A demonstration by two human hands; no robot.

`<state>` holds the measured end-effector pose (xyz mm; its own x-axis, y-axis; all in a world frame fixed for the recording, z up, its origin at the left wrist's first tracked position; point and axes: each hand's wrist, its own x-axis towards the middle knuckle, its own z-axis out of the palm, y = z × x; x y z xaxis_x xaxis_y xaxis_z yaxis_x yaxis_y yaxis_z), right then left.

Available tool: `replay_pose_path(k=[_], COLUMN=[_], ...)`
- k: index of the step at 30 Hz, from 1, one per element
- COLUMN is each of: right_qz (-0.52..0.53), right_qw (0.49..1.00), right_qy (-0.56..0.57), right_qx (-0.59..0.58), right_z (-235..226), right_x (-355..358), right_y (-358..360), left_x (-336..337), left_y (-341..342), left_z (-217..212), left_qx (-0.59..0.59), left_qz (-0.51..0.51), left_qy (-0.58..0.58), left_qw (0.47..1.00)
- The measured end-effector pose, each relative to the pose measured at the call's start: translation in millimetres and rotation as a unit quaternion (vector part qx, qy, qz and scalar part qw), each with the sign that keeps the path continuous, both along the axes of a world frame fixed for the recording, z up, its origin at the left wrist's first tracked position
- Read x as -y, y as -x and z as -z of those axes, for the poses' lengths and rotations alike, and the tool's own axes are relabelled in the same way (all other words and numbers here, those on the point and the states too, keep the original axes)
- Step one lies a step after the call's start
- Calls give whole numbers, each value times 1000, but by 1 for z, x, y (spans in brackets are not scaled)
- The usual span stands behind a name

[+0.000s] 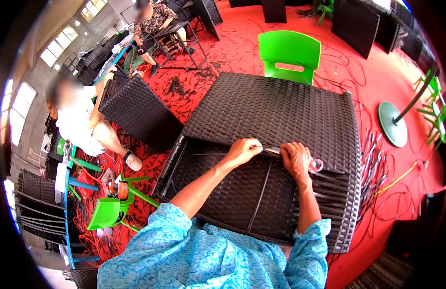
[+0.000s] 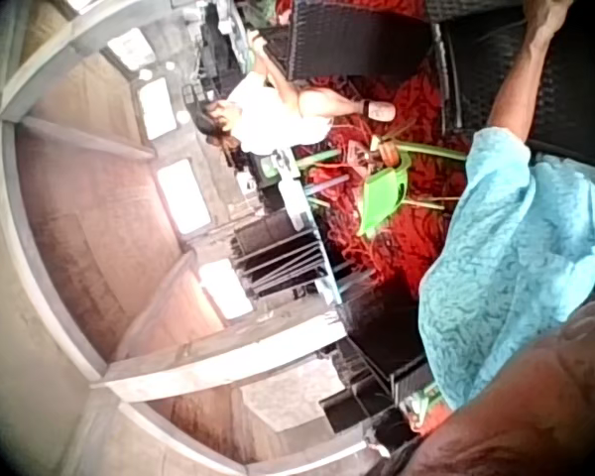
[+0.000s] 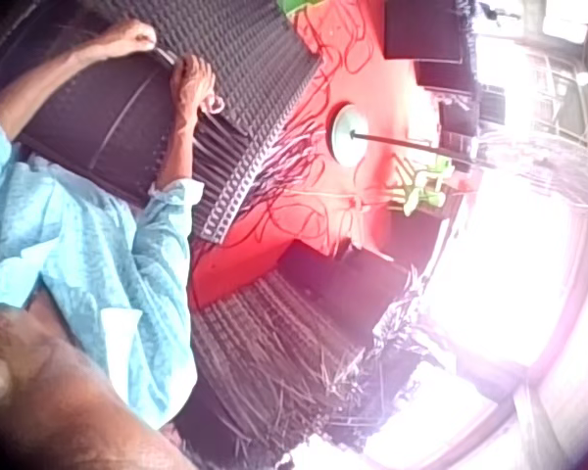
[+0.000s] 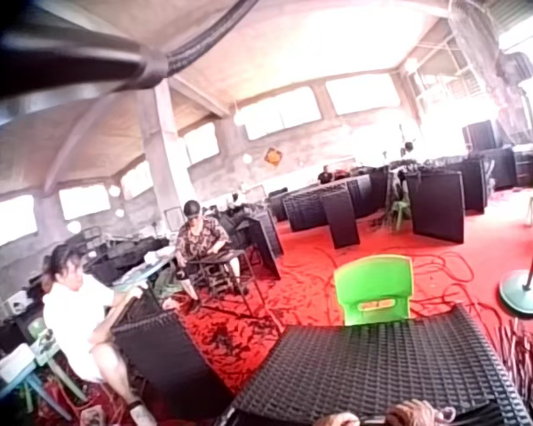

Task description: The person weaves plastic wicker straps into a wicker furniture frame by hand and cuts the excess straps using scissors.

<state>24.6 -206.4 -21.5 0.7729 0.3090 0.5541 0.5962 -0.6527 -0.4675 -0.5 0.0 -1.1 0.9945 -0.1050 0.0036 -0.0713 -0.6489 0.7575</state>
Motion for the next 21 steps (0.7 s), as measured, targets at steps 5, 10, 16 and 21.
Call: replay_pose_path(k=[5, 10, 16, 21], right_qz=[-2, -1, -2, -1], right_qw=[1000, 1000, 1000, 1000], right_qy=[-2, -1, 1, 4], right_qx=[1, -1, -9, -12], right_z=[-1, 0, 1, 0], right_x=[-3, -2, -1, -1], right_y=[0, 1, 2, 3], left_x=[-3, -1, -2, -1], left_y=[-1, 2, 3, 4], left_z=[2, 1, 4, 4], left_qx=[15, 7, 6, 2], left_qz=[3, -1, -1, -4], left_qy=[-3, 2, 4, 8], left_qw=[1000, 1000, 1000, 1000])
